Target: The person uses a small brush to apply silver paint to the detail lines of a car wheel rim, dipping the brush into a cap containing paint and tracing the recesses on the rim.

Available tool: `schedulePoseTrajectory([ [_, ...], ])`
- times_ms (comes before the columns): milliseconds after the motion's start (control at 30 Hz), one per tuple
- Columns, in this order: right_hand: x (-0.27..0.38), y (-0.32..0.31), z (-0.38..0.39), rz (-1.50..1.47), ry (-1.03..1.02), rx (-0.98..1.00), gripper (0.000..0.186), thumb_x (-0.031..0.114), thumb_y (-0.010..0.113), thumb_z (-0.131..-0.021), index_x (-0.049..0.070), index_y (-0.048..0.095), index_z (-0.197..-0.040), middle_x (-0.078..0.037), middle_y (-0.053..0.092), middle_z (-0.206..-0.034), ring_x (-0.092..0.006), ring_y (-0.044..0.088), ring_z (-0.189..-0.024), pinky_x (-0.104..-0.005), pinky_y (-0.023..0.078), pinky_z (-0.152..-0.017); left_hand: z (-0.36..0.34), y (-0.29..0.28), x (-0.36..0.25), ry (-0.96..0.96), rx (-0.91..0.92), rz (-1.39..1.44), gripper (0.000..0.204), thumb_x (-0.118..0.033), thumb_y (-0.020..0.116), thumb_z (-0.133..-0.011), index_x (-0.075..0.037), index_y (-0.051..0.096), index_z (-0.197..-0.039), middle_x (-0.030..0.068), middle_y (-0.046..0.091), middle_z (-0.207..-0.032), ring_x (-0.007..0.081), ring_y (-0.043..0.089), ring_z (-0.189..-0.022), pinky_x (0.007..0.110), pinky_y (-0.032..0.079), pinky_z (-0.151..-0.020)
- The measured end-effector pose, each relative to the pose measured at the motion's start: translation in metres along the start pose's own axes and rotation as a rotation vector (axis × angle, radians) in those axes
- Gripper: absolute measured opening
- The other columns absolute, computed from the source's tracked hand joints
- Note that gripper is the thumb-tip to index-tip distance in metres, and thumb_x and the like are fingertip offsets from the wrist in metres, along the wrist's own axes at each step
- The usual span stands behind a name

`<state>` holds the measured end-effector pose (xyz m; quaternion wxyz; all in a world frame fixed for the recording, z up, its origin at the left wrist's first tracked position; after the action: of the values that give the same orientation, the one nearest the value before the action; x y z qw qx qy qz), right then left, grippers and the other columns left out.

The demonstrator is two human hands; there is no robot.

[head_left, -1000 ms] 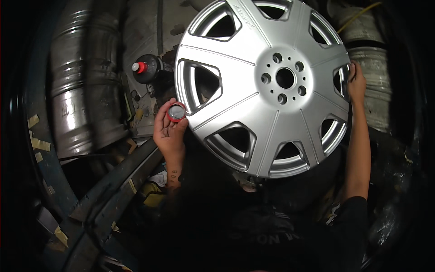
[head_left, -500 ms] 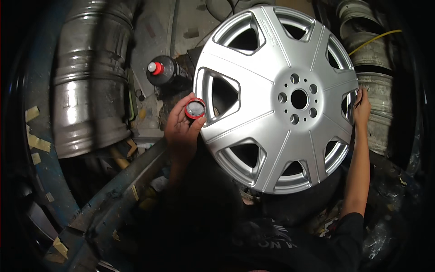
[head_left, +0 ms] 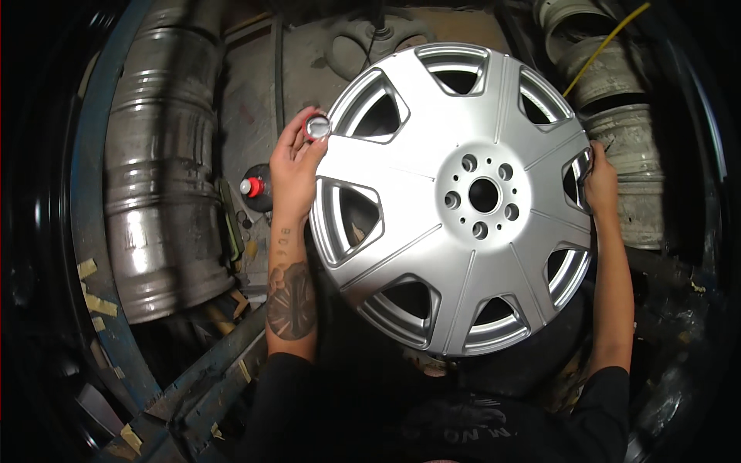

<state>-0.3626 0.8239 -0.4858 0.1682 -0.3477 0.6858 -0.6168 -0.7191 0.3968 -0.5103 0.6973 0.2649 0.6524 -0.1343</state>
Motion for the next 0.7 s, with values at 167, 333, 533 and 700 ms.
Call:
schedulePoseTrajectory([
  [167, 0.003, -0.003, 0.0, 0.03, -0.004, 0.017, 0.039, -0.004, 0.045, -0.087, 0.009, 0.051, -0.123, -0.028, 0.065, -0.095, -0.0496, 0.061, -0.092, -0.0556, 0.046, -0.074, 0.007, 0.007, -0.004, 0.025, -0.01, -0.107, 0.049, 0.01, 0.059, -0.089, 0.009, 0.049, -0.137, 0.0157, 0.059, -0.129, 0.0187, 0.058, -0.118, 0.029, 0.046, -0.102],
  [333, 0.019, -0.002, -0.013, 0.053, -0.075, 0.011, 0.039, -0.001, 0.048, -0.087, 0.01, 0.052, -0.124, -0.026, 0.066, -0.096, -0.0482, 0.063, -0.091, -0.0549, 0.048, -0.075, 0.043, -0.01, -0.004, -0.005, -0.055, -0.101, 0.051, 0.007, 0.063, -0.088, 0.008, 0.05, -0.138, 0.0141, 0.059, -0.127, 0.0185, 0.058, -0.115, 0.03, 0.046, -0.101],
  [533, 0.068, 0.006, -0.055, 0.028, -0.292, -0.01, 0.028, 0.006, 0.051, -0.089, 0.012, 0.053, -0.117, -0.021, 0.068, -0.095, -0.0449, 0.064, -0.087, -0.0537, 0.049, -0.072, 0.135, -0.026, -0.016, -0.128, -0.082, -0.134, 0.051, 0.004, 0.066, -0.089, 0.008, 0.05, -0.137, 0.0136, 0.06, -0.127, 0.0188, 0.059, -0.115, 0.03, 0.047, -0.1],
  [700, 0.098, 0.023, -0.1, 0.048, -0.37, -0.005, 0.012, 0.02, 0.049, -0.099, 0.012, 0.053, -0.106, -0.021, 0.067, -0.085, -0.045, 0.064, -0.08, -0.0547, 0.048, -0.067, 0.177, -0.017, -0.013, -0.241, -0.059, -0.035, 0.048, 0.006, 0.064, -0.09, 0.005, 0.052, -0.136, 0.0139, 0.06, -0.129, 0.0211, 0.058, -0.119, 0.033, 0.048, -0.101],
])
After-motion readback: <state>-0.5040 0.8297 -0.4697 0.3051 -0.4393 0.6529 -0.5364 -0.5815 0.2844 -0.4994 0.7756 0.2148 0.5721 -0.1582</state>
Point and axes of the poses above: each hand's wrist, its own z-axis away from the middle knuckle, its own y-axis out of the palm, x = y × z, the point moved 9 cm from there along -z, towards the middle knuckle
